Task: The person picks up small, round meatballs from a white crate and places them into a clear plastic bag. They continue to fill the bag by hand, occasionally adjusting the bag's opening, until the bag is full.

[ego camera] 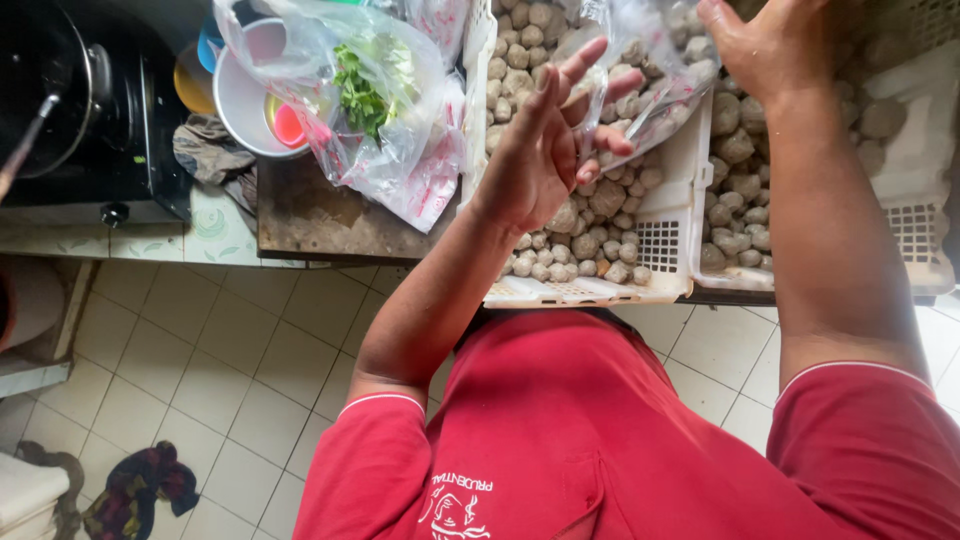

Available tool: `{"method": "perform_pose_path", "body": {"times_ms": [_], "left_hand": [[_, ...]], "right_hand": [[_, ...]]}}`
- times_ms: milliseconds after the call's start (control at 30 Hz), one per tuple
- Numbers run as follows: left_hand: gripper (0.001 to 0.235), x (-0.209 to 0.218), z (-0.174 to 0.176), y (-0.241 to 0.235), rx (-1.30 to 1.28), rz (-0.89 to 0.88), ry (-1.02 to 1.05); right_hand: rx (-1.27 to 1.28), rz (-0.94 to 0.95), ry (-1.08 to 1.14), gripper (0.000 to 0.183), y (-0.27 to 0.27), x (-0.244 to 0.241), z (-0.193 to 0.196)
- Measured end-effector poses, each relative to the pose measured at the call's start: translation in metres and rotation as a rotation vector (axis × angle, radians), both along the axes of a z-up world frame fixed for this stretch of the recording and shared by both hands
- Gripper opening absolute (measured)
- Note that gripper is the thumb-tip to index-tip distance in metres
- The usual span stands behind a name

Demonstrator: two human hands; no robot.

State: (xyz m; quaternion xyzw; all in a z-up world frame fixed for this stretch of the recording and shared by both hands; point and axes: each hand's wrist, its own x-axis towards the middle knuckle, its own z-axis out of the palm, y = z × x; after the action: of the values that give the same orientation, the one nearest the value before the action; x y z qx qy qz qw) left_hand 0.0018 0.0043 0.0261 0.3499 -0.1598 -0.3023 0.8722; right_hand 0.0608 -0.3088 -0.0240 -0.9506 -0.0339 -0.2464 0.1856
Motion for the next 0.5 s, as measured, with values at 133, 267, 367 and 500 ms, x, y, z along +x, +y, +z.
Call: {"method": "perform_pose_path", "body": {"times_ms": [133,267,367,500], "left_hand": [[0.087,0.000,0.002,-0.004,-0.001,0.006,0.028],[0.083,-0.012,-0.004,-0.011,-0.003,0.121,0.013],[0.082,-0.021,-0.008,-0.020,0.021,0.235,0.006],[0.081,0.000,-0.022,-0.054,0.209,0.364,0.056]], "right_hand": [[0.394,0.166,0.031,0.047,0.016,0.011,-0.004],[-0.224,0.165,0.082,0.054,0.067,0.018,-0.010],[0.033,0.242,0.090,0.025,0.074,0.013,0.001],[0.676,0.290,0.155,0.026,0.058,-0.017,0.024]]}}
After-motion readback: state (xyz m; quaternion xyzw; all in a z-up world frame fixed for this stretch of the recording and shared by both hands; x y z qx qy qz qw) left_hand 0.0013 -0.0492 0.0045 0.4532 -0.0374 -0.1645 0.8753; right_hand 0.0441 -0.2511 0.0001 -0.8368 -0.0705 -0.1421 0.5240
